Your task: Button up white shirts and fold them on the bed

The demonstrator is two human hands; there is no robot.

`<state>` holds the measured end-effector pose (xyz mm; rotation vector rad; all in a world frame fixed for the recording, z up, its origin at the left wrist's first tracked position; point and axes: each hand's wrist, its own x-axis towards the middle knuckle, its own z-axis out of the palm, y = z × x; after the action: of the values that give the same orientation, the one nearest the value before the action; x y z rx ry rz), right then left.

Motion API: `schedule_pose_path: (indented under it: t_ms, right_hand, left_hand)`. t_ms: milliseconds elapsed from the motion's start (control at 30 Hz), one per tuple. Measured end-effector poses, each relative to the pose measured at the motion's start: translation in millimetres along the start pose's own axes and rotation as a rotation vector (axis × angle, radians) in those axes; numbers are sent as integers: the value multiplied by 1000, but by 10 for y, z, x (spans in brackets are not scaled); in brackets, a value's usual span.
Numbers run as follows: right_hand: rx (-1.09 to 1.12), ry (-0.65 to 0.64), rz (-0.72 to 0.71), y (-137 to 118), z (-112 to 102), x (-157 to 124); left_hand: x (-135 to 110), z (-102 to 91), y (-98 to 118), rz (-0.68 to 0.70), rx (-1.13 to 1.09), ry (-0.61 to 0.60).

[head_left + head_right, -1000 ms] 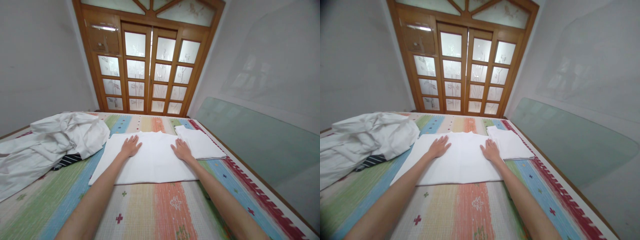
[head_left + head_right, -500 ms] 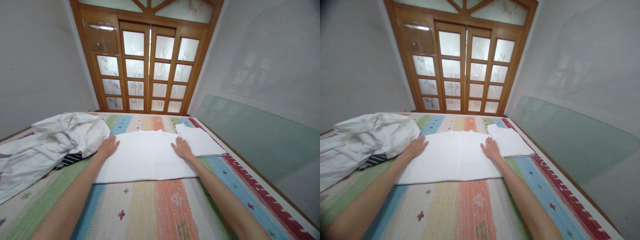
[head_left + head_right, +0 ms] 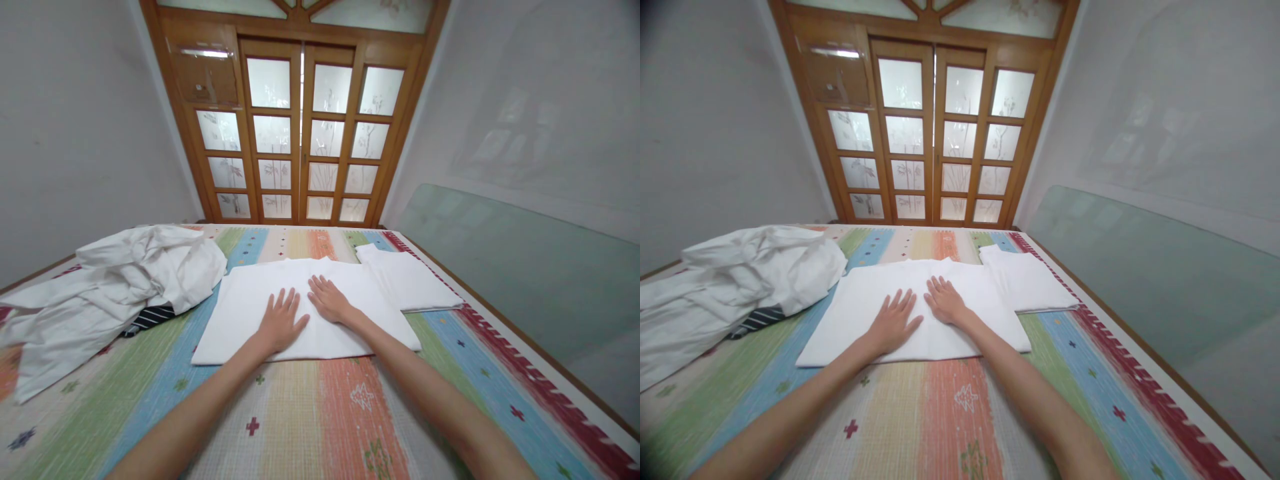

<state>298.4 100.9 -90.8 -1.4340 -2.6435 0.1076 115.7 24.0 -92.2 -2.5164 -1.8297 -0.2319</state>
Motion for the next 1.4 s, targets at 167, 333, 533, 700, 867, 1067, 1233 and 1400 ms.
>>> schedule_pose_path:
  t_ms: [167,333,533,700,867,1067,1233,1400]
  right_hand:
    - [2,-38,75,256,-60,52]
    - [-74,-58,351,828,-154,40]
    - [-82,-55,388,1090,-169,152]
    - [149,56,393,809,-74,591]
    - [222,173,117,381,-12,1031]
    - [103,135,-29,203,51,1222]
    - [71,209,-33,229,15,1175]
    - [58,191,44,222,-86,1097]
  left_hand:
    - [-336,-51,34,138,-16,38]
    - [-686,-98,-292,160,4,45]
    - [-980,-73,-499,77,8,44]
    - [-1015,-163,-355,-7,-57,-64]
    - [-879,-338,-35,212,-172,-130]
    - [-627,-187,341,384,-101,72]
    - [-598,17,452,556,177,230]
    - [-689,55,392,617,242,341]
